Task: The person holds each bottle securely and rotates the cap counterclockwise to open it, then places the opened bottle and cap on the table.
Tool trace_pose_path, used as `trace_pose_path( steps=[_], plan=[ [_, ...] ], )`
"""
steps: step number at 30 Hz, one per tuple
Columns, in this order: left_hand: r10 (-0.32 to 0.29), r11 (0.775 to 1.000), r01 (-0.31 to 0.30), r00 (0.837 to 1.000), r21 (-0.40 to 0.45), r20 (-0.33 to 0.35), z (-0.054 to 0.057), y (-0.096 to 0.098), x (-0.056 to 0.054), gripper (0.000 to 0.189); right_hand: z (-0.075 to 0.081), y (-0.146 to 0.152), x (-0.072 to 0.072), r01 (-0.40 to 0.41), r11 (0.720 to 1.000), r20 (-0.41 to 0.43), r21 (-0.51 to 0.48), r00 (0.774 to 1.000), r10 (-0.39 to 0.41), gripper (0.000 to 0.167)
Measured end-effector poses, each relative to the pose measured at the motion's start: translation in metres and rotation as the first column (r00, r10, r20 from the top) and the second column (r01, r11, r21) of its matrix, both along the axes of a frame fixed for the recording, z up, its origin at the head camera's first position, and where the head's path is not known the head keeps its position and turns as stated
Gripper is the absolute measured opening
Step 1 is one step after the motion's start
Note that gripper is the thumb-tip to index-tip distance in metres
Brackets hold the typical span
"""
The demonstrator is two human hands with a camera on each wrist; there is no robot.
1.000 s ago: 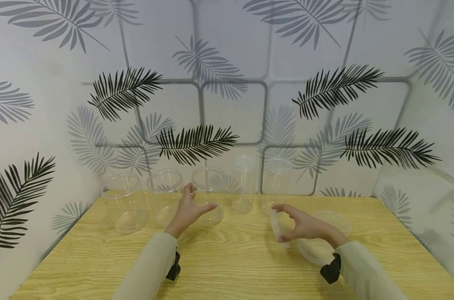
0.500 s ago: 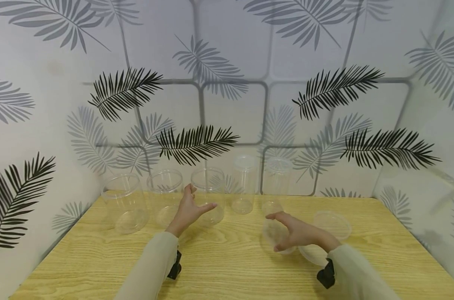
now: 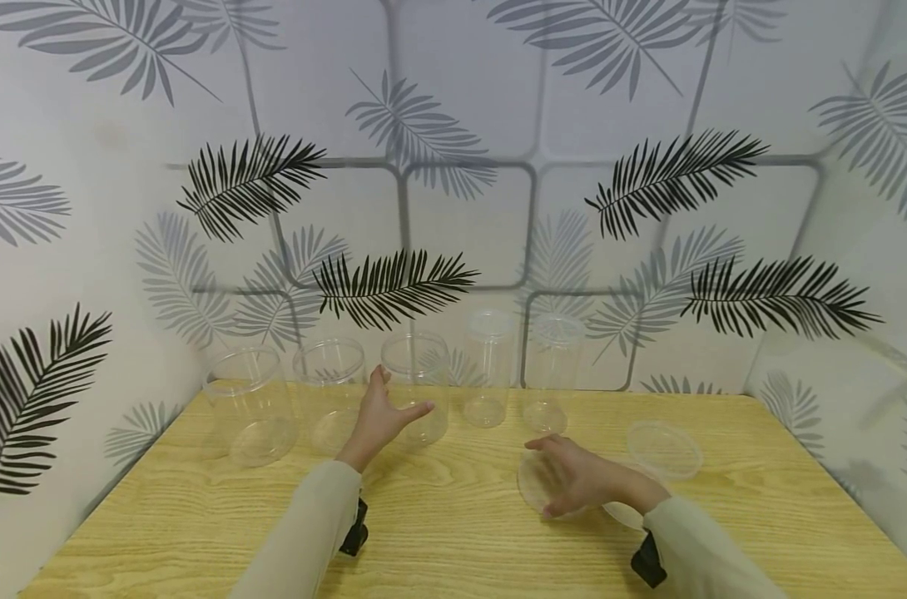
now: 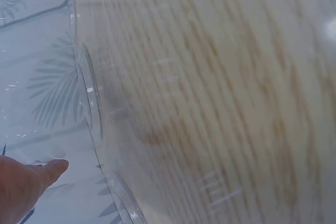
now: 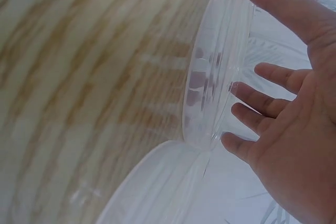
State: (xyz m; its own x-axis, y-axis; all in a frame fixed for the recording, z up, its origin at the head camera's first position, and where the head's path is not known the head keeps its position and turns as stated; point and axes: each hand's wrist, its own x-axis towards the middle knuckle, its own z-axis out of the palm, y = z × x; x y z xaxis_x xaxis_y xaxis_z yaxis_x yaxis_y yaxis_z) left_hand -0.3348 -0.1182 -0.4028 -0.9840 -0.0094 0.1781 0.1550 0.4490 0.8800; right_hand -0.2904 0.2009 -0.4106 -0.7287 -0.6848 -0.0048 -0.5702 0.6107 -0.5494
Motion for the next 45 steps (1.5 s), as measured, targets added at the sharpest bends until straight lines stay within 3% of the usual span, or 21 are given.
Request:
trace_pose_path(
  steps=[7, 14, 20, 26, 32, 37, 40, 45],
  plan=[
    [0.01, 1.0, -0.01, 1.0, 0.007, -0.016, -0.001, 0.001, -0.001, 0.11, 0.001, 0.0, 0.0, -0.013, 1.0, 0.029, 0.008, 0.999, 0.012, 0.087],
    [0.016, 1.0, -0.017, 0.996, -0.006, -0.088, 0.004, 0.002, -0.001, 0.11, 0.007, -0.001, 0.001, 0.006, 1.0, 0.011, 0.008, 1.0, -0.006, 0.088],
    [0.016, 1.0, -0.017, 0.991, -0.003, -0.135, 0.011, 0.003, 0.001, 0.11, 0.015, -0.002, -0.002, 0.058, 0.997, -0.067, -0.048, 0.996, -0.061, 0.083],
    [0.033, 0.999, -0.04, 0.976, -0.025, -0.214, 0.021, 0.006, 0.001, 0.108, 0.031, -0.006, -0.007, 0.115, 0.984, -0.187, -0.134, 0.972, -0.139, 0.076],
    [0.054, 0.994, -0.08, 0.957, -0.08, -0.283, 0.035, 0.01, 0.006, 0.102, 0.05, -0.011, -0.01, 0.127, 0.951, -0.285, -0.281, 0.935, -0.209, 0.072],
    [0.06, 0.988, -0.103, 0.945, -0.116, -0.323, 0.045, 0.014, 0.009, 0.098, 0.061, -0.018, -0.018, 0.12, 0.905, -0.32, -0.408, 0.91, -0.265, 0.067],
    [0.049, 0.983, -0.106, 0.936, -0.147, -0.348, 0.051, 0.017, 0.011, 0.095, 0.069, -0.024, -0.02, 0.133, 0.871, -0.288, -0.473, 0.911, -0.295, 0.063],
    [0.009, 0.985, -0.074, 0.925, -0.156, -0.38, 0.06, 0.024, 0.017, 0.091, 0.092, -0.035, -0.009, 0.172, 0.82, -0.177, -0.546, 0.933, -0.314, 0.059]
  ],
)
